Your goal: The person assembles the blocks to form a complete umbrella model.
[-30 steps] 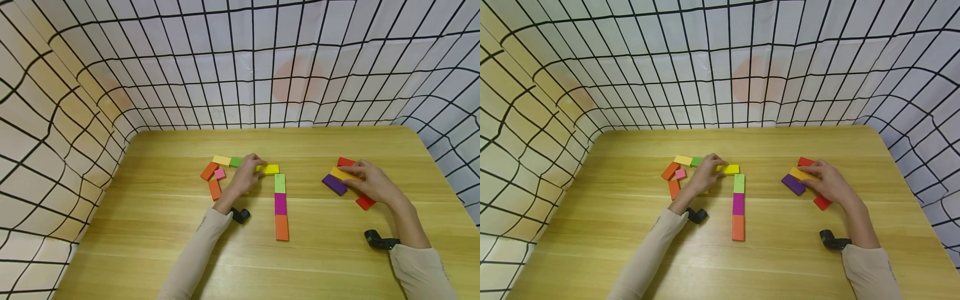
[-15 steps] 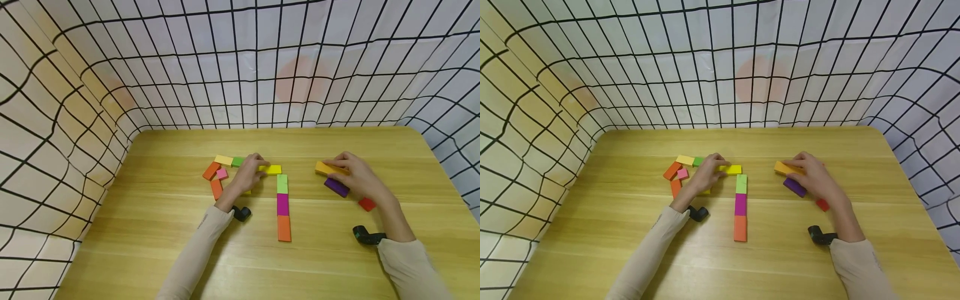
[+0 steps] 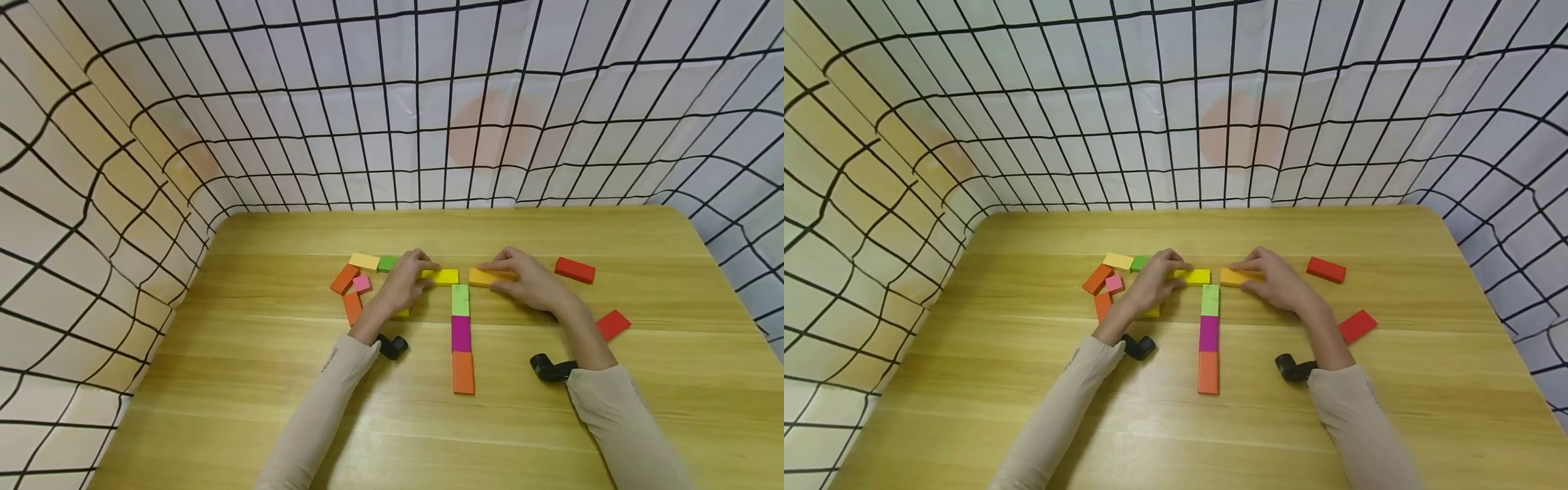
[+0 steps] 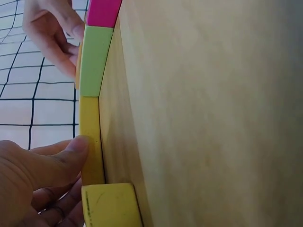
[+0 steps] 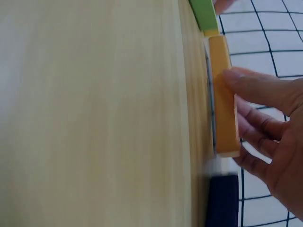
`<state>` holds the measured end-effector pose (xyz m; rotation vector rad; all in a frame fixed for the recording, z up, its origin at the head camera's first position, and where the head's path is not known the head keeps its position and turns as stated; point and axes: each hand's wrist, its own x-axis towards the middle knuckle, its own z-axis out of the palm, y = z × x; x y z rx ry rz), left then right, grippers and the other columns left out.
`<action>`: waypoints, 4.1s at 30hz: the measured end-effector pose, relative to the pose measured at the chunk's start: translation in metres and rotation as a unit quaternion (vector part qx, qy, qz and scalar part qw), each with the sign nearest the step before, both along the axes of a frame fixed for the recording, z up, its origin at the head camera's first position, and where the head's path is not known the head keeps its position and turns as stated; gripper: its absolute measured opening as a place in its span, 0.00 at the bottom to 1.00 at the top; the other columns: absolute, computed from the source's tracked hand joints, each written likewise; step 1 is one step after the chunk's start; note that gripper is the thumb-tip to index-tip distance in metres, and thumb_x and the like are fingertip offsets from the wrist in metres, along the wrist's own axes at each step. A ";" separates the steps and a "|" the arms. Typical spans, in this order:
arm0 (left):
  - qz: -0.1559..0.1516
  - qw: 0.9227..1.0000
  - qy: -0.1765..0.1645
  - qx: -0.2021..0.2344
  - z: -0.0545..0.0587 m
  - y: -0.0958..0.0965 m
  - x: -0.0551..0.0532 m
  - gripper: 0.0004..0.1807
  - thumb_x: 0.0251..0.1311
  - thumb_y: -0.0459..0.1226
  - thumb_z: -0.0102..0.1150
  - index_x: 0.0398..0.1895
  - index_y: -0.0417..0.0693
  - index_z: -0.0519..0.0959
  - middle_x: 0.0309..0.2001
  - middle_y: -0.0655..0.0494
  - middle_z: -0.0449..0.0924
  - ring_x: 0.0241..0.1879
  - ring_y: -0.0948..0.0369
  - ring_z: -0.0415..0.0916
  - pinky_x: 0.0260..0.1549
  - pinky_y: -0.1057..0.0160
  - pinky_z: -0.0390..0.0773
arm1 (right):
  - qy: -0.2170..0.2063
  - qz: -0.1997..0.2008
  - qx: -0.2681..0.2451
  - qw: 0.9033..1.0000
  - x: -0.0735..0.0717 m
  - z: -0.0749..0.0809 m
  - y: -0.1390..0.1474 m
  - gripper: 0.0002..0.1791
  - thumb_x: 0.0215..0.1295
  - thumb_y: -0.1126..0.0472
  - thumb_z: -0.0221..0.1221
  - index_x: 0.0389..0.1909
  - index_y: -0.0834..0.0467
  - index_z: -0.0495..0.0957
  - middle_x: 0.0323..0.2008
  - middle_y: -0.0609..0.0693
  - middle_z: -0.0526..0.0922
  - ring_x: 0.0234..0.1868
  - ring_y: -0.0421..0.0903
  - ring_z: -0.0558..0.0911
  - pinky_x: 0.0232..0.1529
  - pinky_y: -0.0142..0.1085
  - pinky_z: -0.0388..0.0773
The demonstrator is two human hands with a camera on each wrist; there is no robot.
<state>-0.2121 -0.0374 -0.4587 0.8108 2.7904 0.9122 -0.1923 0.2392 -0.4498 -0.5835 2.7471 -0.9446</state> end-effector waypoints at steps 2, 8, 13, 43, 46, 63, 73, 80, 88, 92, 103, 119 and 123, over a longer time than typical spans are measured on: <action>-0.001 1.000 -0.001 0.002 0.000 -0.001 0.000 0.15 0.68 0.30 0.64 0.57 0.40 0.86 0.55 0.43 0.81 0.57 0.49 0.76 0.60 0.54 0.79 | -0.008 0.003 0.000 1.000 -0.001 -0.001 -0.004 0.22 0.72 0.62 0.63 0.65 0.56 0.81 0.52 0.57 0.77 0.50 0.53 0.73 0.50 0.45 0.70; 0.002 1.000 -0.011 0.006 0.001 -0.002 0.000 0.16 0.67 0.31 0.65 0.57 0.40 0.86 0.55 0.43 0.81 0.57 0.48 0.76 0.61 0.53 0.79 | -0.013 0.003 -0.010 1.000 -0.003 -0.003 -0.011 0.21 0.72 0.64 0.64 0.65 0.56 0.81 0.52 0.58 0.77 0.51 0.54 0.74 0.52 0.47 0.71; 0.002 1.000 -0.004 0.003 0.001 -0.001 0.000 0.16 0.67 0.33 0.66 0.57 0.40 0.86 0.54 0.43 0.81 0.56 0.48 0.77 0.59 0.54 0.79 | -0.016 0.008 -0.017 1.000 -0.003 -0.004 -0.013 0.21 0.72 0.63 0.63 0.65 0.57 0.81 0.52 0.58 0.77 0.51 0.54 0.74 0.52 0.46 0.71; 0.006 1.000 -0.001 -0.015 0.000 0.000 0.004 0.15 0.70 0.33 0.63 0.57 0.43 0.86 0.54 0.44 0.81 0.56 0.50 0.75 0.58 0.55 0.79 | -0.008 0.023 -0.011 1.000 -0.002 -0.005 -0.016 0.21 0.73 0.62 0.63 0.65 0.55 0.81 0.54 0.58 0.78 0.52 0.54 0.76 0.54 0.49 0.75; 0.004 1.000 0.001 -0.018 0.000 0.000 0.004 0.15 0.70 0.33 0.63 0.57 0.43 0.86 0.54 0.44 0.81 0.56 0.50 0.75 0.58 0.55 0.79 | -0.008 0.026 -0.013 1.000 -0.002 -0.005 -0.016 0.21 0.72 0.63 0.63 0.65 0.55 0.81 0.54 0.58 0.79 0.51 0.53 0.76 0.53 0.48 0.75; -0.009 0.999 0.023 -0.020 -0.001 0.001 0.008 0.17 0.70 0.34 0.63 0.60 0.42 0.84 0.58 0.44 0.80 0.58 0.48 0.74 0.60 0.54 0.78 | -0.015 0.022 -0.016 1.000 0.000 -0.003 -0.014 0.21 0.73 0.61 0.63 0.65 0.55 0.81 0.56 0.58 0.79 0.54 0.56 0.76 0.57 0.53 0.76; -0.118 0.992 -0.005 -0.051 0.005 0.002 0.023 0.43 0.70 0.53 0.63 0.80 0.42 0.61 0.83 0.47 0.53 0.83 0.47 0.50 0.81 0.44 0.53 | -0.033 -0.015 -0.062 0.997 0.001 0.010 0.016 0.24 0.77 0.55 0.59 0.70 0.58 0.75 0.63 0.61 0.77 0.64 0.62 0.76 0.65 0.64 0.73; -0.183 0.976 -0.037 -0.113 0.011 0.006 0.044 0.65 0.52 0.65 0.73 0.85 0.52 0.47 0.86 0.55 0.37 0.85 0.50 0.31 0.83 0.44 0.40 | -0.043 -0.012 -0.059 0.997 0.005 0.021 0.045 0.25 0.79 0.56 0.57 0.72 0.59 0.73 0.64 0.60 0.77 0.64 0.58 0.78 0.64 0.46 0.79; -0.188 0.971 -0.048 -0.143 0.010 0.009 0.059 0.73 0.44 0.69 0.75 0.86 0.55 0.42 0.86 0.61 0.29 0.85 0.54 0.24 0.82 0.42 0.30 | -0.091 0.032 -0.065 0.993 0.010 0.020 0.075 0.23 0.75 0.62 0.60 0.68 0.60 0.76 0.63 0.60 0.82 0.60 0.49 0.83 0.53 0.20 0.78; -0.187 0.969 -0.036 -0.159 0.008 0.009 0.062 0.75 0.43 0.70 0.74 0.86 0.54 0.40 0.86 0.59 0.27 0.85 0.54 0.24 0.82 0.41 0.30 | -0.145 0.052 -0.080 0.985 0.013 0.021 0.083 0.24 0.70 0.66 0.65 0.65 0.63 0.78 0.63 0.63 0.82 0.59 0.48 0.84 0.52 0.24 0.81; -0.183 0.966 -0.026 -0.182 0.005 0.012 0.062 0.75 0.43 0.72 0.72 0.86 0.54 0.38 0.86 0.59 0.25 0.85 0.56 0.24 0.82 0.41 0.29 | -0.156 0.045 -0.033 0.986 0.012 0.016 0.086 0.21 0.66 0.64 0.69 0.60 0.57 0.84 0.56 0.58 0.83 0.52 0.49 0.81 0.46 0.29 0.82; -0.178 0.960 0.005 -0.218 0.003 0.014 0.063 0.76 0.43 0.74 0.70 0.86 0.54 0.38 0.86 0.58 0.27 0.85 0.56 0.26 0.82 0.41 0.34 | -0.195 0.025 -0.089 0.976 0.014 0.016 0.091 0.30 0.61 0.66 0.72 0.65 0.60 0.78 0.63 0.63 0.75 0.58 0.55 0.82 0.49 0.29 0.85; -0.178 0.959 0.001 -0.220 0.003 0.015 0.062 0.75 0.44 0.74 0.70 0.86 0.54 0.37 0.86 0.58 0.27 0.85 0.56 0.26 0.83 0.42 0.33 | -0.213 0.033 -0.091 0.972 0.015 0.015 0.095 0.33 0.59 0.67 0.72 0.68 0.60 0.75 0.65 0.66 0.75 0.60 0.58 0.80 0.50 0.29 0.84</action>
